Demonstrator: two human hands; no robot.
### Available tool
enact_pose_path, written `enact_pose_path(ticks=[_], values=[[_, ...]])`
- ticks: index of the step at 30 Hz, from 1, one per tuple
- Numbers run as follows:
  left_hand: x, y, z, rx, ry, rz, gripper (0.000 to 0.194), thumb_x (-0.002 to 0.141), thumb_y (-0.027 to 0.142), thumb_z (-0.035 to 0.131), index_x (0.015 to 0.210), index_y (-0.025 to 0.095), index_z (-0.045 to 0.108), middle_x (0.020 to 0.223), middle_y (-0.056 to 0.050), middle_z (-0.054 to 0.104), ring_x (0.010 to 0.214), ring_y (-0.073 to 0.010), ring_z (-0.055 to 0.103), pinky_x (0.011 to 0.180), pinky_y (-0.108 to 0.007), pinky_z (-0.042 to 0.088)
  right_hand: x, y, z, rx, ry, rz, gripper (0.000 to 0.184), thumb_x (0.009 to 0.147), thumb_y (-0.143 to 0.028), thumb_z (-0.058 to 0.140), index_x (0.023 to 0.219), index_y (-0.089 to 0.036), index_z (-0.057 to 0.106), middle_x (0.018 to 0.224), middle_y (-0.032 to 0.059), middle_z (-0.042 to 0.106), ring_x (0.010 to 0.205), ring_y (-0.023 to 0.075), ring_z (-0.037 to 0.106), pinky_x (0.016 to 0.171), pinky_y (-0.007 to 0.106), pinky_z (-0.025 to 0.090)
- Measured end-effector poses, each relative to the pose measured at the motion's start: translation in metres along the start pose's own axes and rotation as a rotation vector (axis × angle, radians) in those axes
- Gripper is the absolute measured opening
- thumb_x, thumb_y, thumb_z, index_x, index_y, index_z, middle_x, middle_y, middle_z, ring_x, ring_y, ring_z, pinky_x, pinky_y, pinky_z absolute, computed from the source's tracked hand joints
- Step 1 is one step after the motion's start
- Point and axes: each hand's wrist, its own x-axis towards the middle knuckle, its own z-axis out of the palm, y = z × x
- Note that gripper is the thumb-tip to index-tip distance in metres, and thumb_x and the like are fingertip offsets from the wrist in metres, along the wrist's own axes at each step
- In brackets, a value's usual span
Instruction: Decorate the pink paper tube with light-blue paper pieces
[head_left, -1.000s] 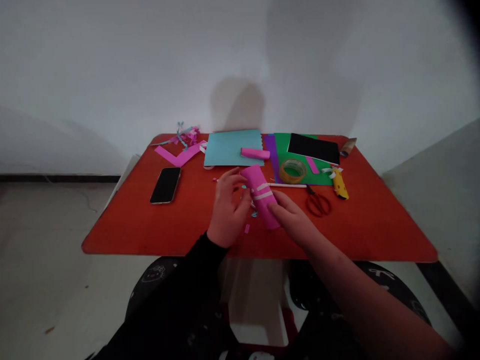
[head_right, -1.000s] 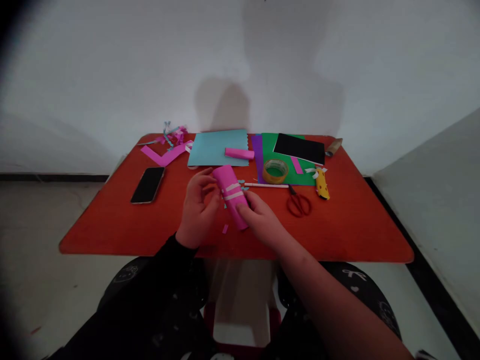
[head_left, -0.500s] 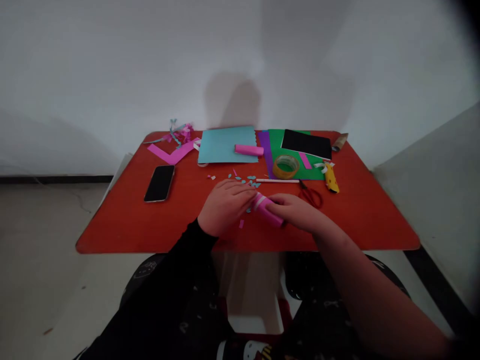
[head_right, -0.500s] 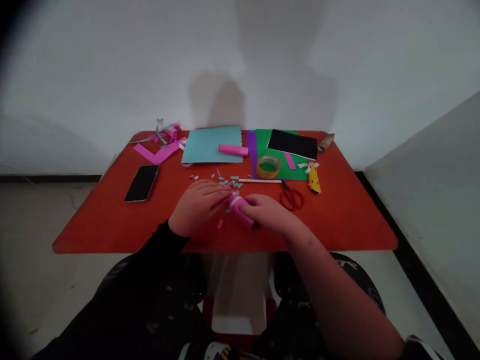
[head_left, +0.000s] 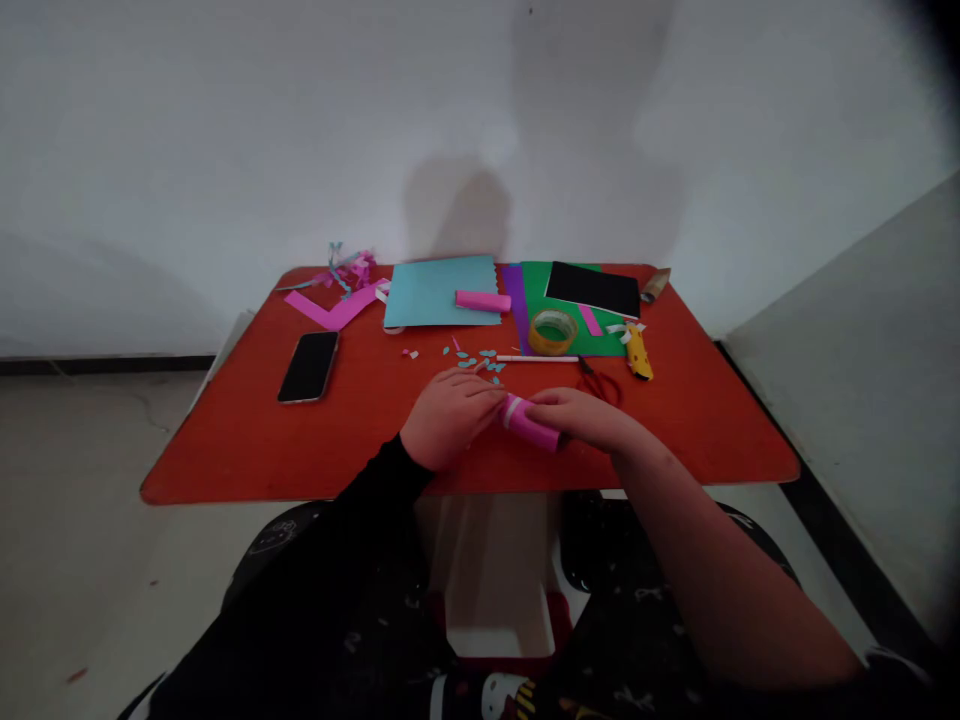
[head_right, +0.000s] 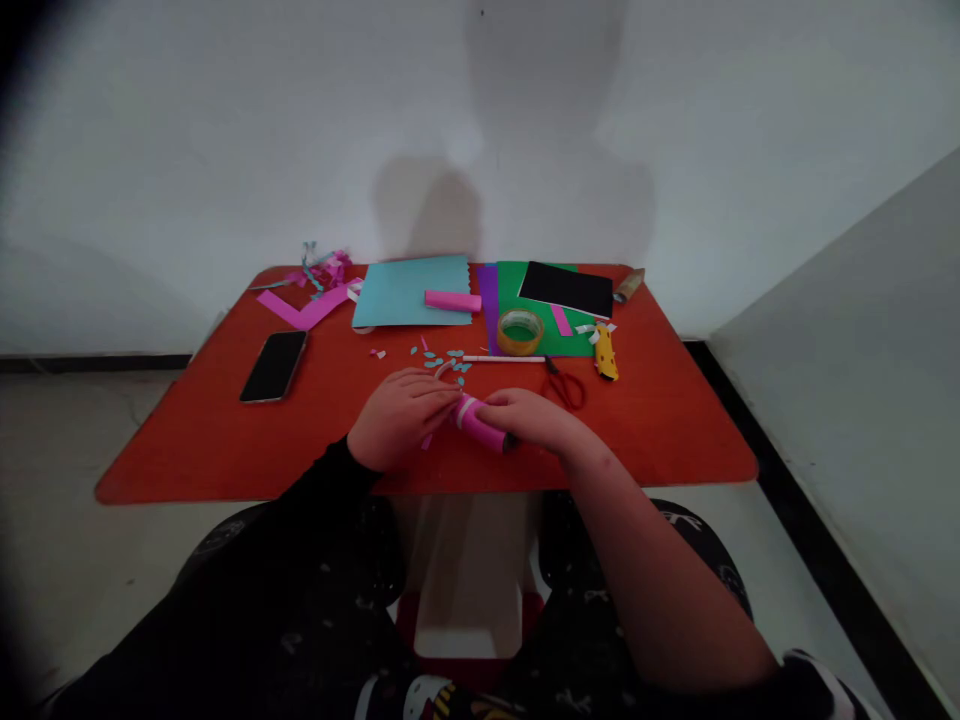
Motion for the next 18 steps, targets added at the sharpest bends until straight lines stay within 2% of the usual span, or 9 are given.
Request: enact_pose_path(ticks=[7, 12, 18], values=[[0.002, 0.000, -0.006, -0.025, -0.044, 0.012, 0.022, 0.100, 0.028, 0.059, 0.113, 0.021, 0.076, 0.115, -0.004, 0.081, 0.104, -0.0181, 0.075, 0.105, -0.039, 0.050, -0.001, -0.001, -0.001, -0.009, -0.004, -0.002, 0.030, 0.083, -0.048, 0.063, 0.083, -0.018, 0.064, 0.064, -0.0021, 0.058, 0.056, 0.0129, 0.055, 0.053, 0.024, 0.042], [0.002, 0.005, -0.011, -0.030, -0.089, -0.042, 0.025, 0.101, 0.031, 0.057, 0.115, 0.021, 0.075, 0.117, -0.005, 0.080, 0.107, -0.0192, 0.075, 0.106, -0.040, 0.049, -0.003, -0.006, -0.001, -0.018, 0.018, 0.017, 0.030, 0.083, -0.047, 0.063, 0.085, -0.017, 0.066, 0.066, -0.0013, 0.058, 0.058, 0.0129, 0.055, 0.053, 0.024, 0.041], [0.000, 0.008, -0.009, -0.010, -0.049, -0.087, 0.025, 0.102, 0.031, 0.057, 0.115, 0.022, 0.075, 0.118, -0.006, 0.080, 0.110, -0.0194, 0.074, 0.106, -0.040, 0.049, -0.001, -0.008, -0.001, 0.000, 0.006, 0.006, 0.031, 0.082, -0.048, 0.063, 0.083, -0.017, 0.064, 0.065, -0.0020, 0.057, 0.058, 0.0130, 0.055, 0.054, 0.024, 0.042]])
